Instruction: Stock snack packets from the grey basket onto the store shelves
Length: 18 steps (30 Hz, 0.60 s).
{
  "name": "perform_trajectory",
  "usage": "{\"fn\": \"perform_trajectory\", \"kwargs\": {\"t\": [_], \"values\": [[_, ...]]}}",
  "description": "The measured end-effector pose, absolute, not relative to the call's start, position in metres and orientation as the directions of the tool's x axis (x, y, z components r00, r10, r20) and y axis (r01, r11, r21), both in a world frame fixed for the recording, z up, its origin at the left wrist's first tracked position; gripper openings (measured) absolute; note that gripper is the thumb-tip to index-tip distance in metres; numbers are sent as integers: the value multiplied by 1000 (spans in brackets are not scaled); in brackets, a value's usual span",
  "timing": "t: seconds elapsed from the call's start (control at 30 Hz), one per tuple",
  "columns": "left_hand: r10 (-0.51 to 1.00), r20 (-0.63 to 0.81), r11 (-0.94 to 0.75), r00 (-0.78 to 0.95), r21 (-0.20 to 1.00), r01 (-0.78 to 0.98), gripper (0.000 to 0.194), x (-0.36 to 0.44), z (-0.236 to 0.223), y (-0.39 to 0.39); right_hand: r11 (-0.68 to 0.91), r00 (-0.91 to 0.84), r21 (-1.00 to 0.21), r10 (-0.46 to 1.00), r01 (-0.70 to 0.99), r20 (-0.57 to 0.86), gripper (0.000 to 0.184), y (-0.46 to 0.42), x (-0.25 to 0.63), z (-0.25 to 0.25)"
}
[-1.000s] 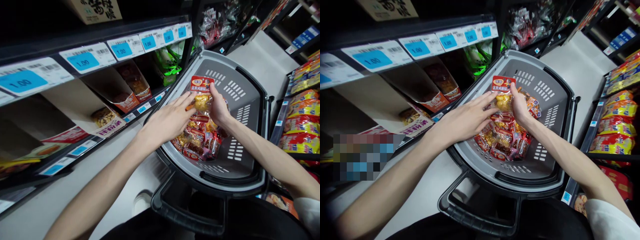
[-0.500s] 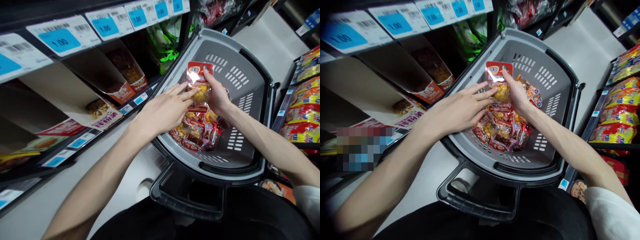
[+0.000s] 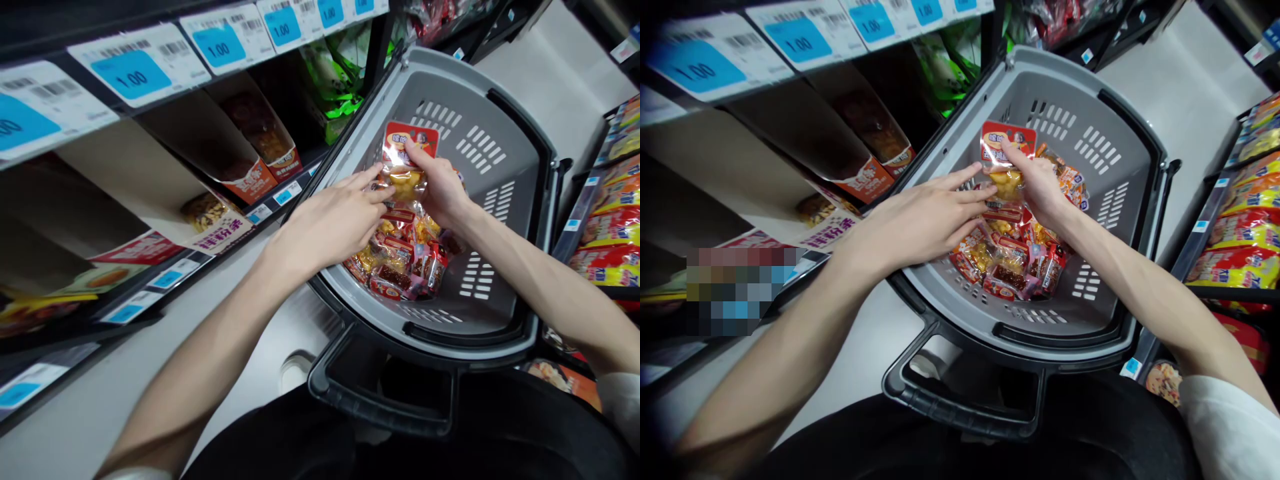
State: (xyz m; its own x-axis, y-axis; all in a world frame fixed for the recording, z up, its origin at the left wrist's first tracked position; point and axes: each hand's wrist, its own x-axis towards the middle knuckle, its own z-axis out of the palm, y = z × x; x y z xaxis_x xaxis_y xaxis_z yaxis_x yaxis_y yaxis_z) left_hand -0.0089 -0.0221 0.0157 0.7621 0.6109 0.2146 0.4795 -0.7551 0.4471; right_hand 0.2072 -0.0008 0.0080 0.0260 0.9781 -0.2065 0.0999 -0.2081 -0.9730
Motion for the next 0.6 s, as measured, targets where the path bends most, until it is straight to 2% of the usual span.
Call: {"fn": "perform_trajectory", "kwargs": {"t": [0.1,0.33,0.6], "values": [[566,187,-785,803,421,455,40,-10,18,-20,-208,-2,-971,978,119,-209,63,-2,207,9],[554,114,-797,825,357,486,38,-10,23,-19,-121,-26,-983,992,138,-126,41,-7,206,12],[545,122,-824,829,258,504,39,-9,27,-23,-88,26,-989,996,120,-85,45,-1,204,6]]}}
